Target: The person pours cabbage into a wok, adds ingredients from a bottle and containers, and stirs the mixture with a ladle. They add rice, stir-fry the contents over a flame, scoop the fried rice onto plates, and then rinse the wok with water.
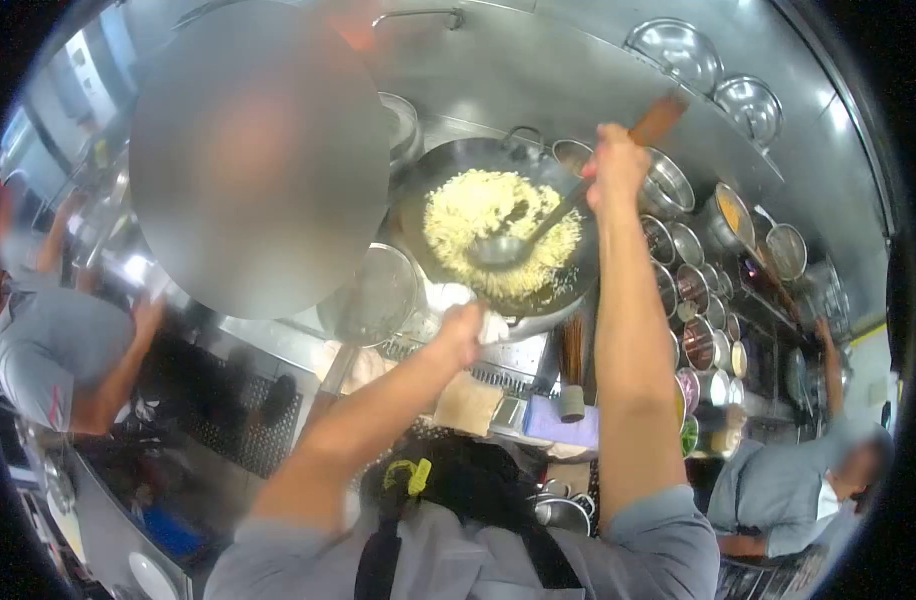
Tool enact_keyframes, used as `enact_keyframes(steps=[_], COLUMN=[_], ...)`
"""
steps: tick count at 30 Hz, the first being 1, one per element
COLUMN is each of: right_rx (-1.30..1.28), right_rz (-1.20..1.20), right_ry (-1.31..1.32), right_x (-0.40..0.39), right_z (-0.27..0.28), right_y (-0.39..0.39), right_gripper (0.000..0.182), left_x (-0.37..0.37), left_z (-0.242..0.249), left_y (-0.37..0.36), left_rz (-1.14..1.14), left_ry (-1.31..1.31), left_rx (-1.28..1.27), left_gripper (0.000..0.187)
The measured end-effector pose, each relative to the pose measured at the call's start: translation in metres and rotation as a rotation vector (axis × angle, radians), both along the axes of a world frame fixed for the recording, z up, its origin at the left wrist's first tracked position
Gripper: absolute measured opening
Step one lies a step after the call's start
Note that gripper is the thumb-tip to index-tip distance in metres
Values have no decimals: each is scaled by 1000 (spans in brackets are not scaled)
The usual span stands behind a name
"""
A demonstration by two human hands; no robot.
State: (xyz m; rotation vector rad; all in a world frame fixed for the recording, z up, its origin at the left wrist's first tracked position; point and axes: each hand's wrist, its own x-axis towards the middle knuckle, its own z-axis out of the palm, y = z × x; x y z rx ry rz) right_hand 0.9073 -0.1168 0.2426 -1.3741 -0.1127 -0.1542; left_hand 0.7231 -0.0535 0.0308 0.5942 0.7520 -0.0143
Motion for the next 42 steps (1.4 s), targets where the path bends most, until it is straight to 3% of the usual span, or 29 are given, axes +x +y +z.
enact_keyframes(steps=[3,5,6,7,9,10,13,15,16,17,18,19,20,21,23,25,26,27,28,29,31,33,35,36,37,39,40,42], right_rx=[125,-35,-110,-156,18,12,-73,87,54,34,-20,-74,56,43,6,-13,29,61,35,-26,-124,-48,-31,8,-20,79,-15,-106], right_rz=[128,61,30,-36,-48,8,7,130,63,-4,-72,-141,-118,-61,47,198,246,293,205,99,-118,-46,46,204,296,335,187,-44], right_ry=[-377,-268,-224,-48,-246,-247,-119,-250,-228,-225,-192,-161,-246,-241,-228,-240,-237,-220,-216,-200,-189,-232,-257,-164,-246,-224,-224,-237], right_x=[-37,-72,-91,-105,-43,-35,-31,-53,-80,-101,-108,-104,-83,-67,-21,-23,-40,-57,-80,-93,-97,-43,-15,-10,5,-41,-63,-89], right_z=[62,64,63,46,-27,-12,59,87,82,80,61,28,-2,4,18,67,85,92,86,67,15,-5,20,43,56,78,64,35], right_y=[-23,-22,-14,11,40,37,7,-9,-9,1,21,40,55,51,27,-1,-9,-15,-4,15,59,53,31,12,-8,-13,1,41], right_gripper=[25,26,27,27,28,27,22,22,23,23,23,23,24,21,17,18,18,18,20,19,18,18,15,14,11,15,17,21], left_x=[-66,-55,-37,-23,-15,-39,-116,-116,-98,-67,-51,-46,-45,-50,-84,-116,-118,-122,-95,-74,-55,-33,-78,-103,-121,-106,-90,-55], left_z=[82,79,64,32,-81,-62,12,59,64,72,70,50,17,-2,-10,-12,10,92,87,96,57,-59,-42,-20,13,43,68,57], left_y=[-11,-9,-3,1,-13,-25,-24,-19,-12,-1,11,10,2,-8,-16,-25,-27,-8,-5,3,3,-23,-27,-26,-26,-25,-12,0], left_rz=[-144,-114,-111,-147,-91,47,-223,-193,-177,-117,-94,-48,-7,28,-159,-226,-208,-224,-223,-111,-39,33,-112,-186,-99,-133,-135,-96], left_ry=[-29,-58,10,-125,-62,33,104,35,-132,-35,-101,-60,-15,38,86,-11,-42,64,-30,-13,-73,10,29,64,44,10,-52,-131], left_rx=[10,-48,23,35,124,147,-78,-5,-107,-72,-27,85,196,303,323,-58,225,181,-15,22,17,358,275,49,187,181,-16,-30], left_gripper=[18,19,22,26,25,33,28,25,26,26,24,25,26,28,29,27,27,25,23,22,25,27,30,30,27,27,27,29])
